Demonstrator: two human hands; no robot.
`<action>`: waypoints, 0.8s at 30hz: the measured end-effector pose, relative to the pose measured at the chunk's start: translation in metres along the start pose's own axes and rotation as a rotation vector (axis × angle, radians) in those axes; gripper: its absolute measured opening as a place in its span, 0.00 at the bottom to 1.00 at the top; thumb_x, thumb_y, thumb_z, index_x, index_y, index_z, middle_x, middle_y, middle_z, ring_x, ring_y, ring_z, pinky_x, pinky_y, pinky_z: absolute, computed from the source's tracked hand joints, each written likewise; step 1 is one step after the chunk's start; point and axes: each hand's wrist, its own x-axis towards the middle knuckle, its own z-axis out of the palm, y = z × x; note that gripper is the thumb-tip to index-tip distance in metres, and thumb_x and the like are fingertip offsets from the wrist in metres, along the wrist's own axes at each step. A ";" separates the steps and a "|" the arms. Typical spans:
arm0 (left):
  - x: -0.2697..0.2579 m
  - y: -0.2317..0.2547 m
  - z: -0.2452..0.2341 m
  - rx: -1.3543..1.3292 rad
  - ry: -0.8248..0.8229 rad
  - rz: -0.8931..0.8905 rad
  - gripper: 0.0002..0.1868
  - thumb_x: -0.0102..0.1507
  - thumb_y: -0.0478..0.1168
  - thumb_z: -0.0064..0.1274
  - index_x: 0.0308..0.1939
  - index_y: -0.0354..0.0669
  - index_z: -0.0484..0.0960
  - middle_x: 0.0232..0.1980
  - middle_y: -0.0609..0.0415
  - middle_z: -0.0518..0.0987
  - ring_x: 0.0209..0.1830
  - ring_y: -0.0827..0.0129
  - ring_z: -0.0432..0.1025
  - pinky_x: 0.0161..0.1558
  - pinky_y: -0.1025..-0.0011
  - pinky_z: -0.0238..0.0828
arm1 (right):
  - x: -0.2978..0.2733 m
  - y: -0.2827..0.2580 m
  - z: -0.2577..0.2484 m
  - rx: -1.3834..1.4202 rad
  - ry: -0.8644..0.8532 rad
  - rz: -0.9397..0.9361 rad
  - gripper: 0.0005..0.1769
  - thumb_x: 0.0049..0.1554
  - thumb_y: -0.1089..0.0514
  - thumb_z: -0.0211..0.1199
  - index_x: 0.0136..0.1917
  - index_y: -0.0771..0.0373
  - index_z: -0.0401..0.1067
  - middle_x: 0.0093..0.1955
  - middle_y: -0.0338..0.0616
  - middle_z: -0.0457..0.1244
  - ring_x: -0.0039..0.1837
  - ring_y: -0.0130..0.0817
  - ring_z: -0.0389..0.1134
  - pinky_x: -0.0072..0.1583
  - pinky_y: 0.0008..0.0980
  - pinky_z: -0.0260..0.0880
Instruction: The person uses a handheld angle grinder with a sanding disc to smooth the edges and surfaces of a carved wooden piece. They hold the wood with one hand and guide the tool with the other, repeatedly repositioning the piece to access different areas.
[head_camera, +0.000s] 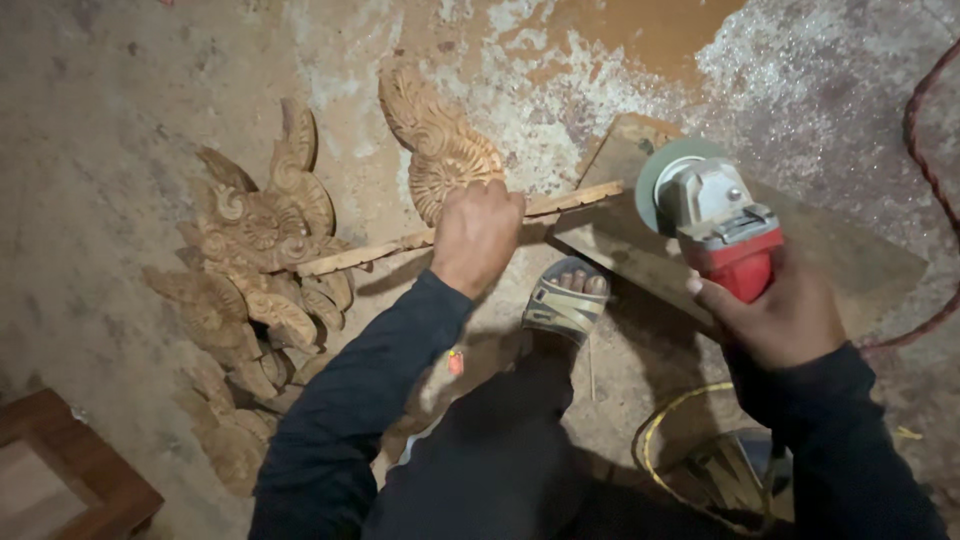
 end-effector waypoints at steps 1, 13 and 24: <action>0.000 0.001 -0.001 0.029 -0.010 0.006 0.03 0.56 0.38 0.53 0.30 0.47 0.82 0.32 0.53 0.78 0.36 0.62 0.77 0.37 0.62 0.71 | 0.000 -0.002 0.001 -0.061 0.001 0.033 0.32 0.50 0.53 0.74 0.63 0.69 0.70 0.52 0.51 0.70 0.52 0.36 0.73 0.56 0.38 0.70; 0.003 0.013 -0.007 0.119 -0.016 0.011 0.04 0.55 0.39 0.53 0.29 0.48 0.83 0.32 0.53 0.78 0.36 0.61 0.75 0.39 0.63 0.70 | 0.000 -0.004 0.027 -0.253 -0.073 0.108 0.42 0.47 0.43 0.76 0.64 0.73 0.65 0.49 0.61 0.69 0.50 0.50 0.74 0.53 0.42 0.72; 0.005 0.017 -0.006 0.136 -0.070 0.028 0.04 0.55 0.38 0.52 0.30 0.47 0.83 0.32 0.52 0.77 0.36 0.61 0.75 0.40 0.65 0.69 | 0.001 -0.018 0.046 -0.344 -0.149 0.087 0.51 0.45 0.42 0.76 0.70 0.74 0.60 0.48 0.64 0.69 0.49 0.53 0.74 0.51 0.43 0.74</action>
